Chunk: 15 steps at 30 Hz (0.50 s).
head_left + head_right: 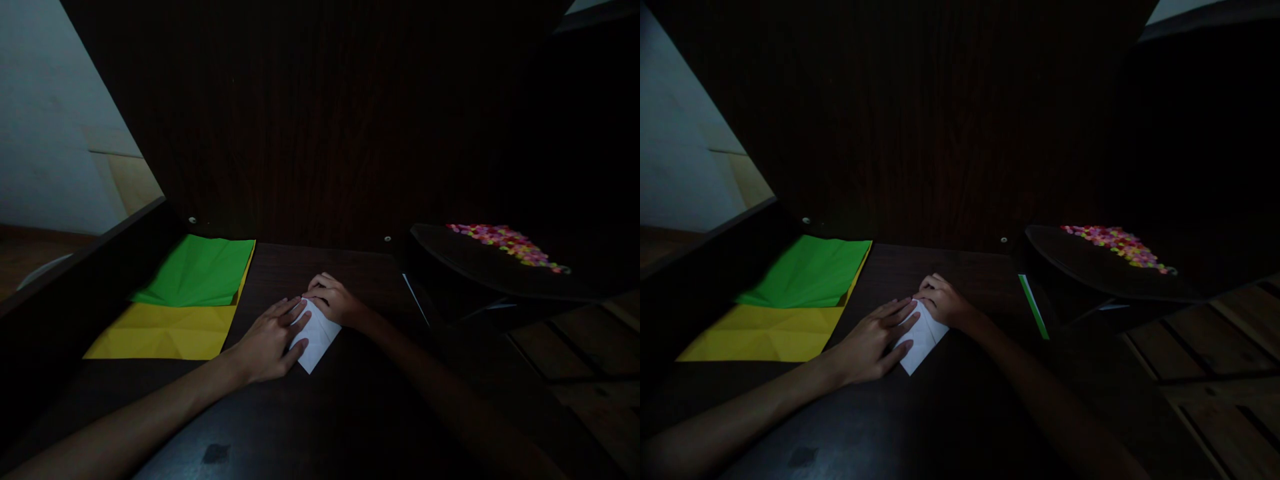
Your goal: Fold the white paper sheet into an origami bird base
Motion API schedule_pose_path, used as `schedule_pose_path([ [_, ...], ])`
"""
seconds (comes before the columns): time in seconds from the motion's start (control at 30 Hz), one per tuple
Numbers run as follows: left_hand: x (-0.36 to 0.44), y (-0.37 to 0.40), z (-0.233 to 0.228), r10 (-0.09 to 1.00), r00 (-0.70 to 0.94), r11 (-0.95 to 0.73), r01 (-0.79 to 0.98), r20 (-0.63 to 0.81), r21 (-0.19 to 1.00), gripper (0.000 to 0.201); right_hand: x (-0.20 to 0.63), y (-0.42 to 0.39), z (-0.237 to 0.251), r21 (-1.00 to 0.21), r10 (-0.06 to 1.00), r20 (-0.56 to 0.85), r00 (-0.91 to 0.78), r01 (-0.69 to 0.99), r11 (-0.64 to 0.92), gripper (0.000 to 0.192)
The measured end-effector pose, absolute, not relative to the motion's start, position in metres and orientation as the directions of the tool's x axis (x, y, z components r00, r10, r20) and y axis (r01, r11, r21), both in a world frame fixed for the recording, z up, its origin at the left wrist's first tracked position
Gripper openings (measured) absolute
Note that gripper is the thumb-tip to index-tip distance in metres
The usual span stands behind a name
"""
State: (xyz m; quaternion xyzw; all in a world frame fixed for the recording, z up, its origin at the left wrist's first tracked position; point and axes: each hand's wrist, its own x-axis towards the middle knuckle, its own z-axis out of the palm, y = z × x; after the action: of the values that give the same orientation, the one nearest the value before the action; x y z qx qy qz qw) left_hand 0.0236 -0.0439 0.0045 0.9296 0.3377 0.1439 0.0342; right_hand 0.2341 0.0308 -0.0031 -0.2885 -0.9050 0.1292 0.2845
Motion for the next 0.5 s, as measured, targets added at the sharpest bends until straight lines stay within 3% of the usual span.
schedule_pose_path([
  [0.23, 0.023, -0.0442, 0.0032, 0.63, 0.732, -0.775, 0.613, 0.259, 0.153, 0.049, 0.2367, 0.0256, -0.0012, -0.392, 0.624, 0.427, -0.654, 0.488, 0.78, 0.014],
  [0.5, 0.0212, -0.044, 0.003, 0.638, 0.737, -0.77, 0.608, 0.221, 0.194, 0.051, 0.2411, 0.0236, -0.0041, -0.512, 0.672, 0.437, -0.597, 0.449, 0.732, 0.017],
])
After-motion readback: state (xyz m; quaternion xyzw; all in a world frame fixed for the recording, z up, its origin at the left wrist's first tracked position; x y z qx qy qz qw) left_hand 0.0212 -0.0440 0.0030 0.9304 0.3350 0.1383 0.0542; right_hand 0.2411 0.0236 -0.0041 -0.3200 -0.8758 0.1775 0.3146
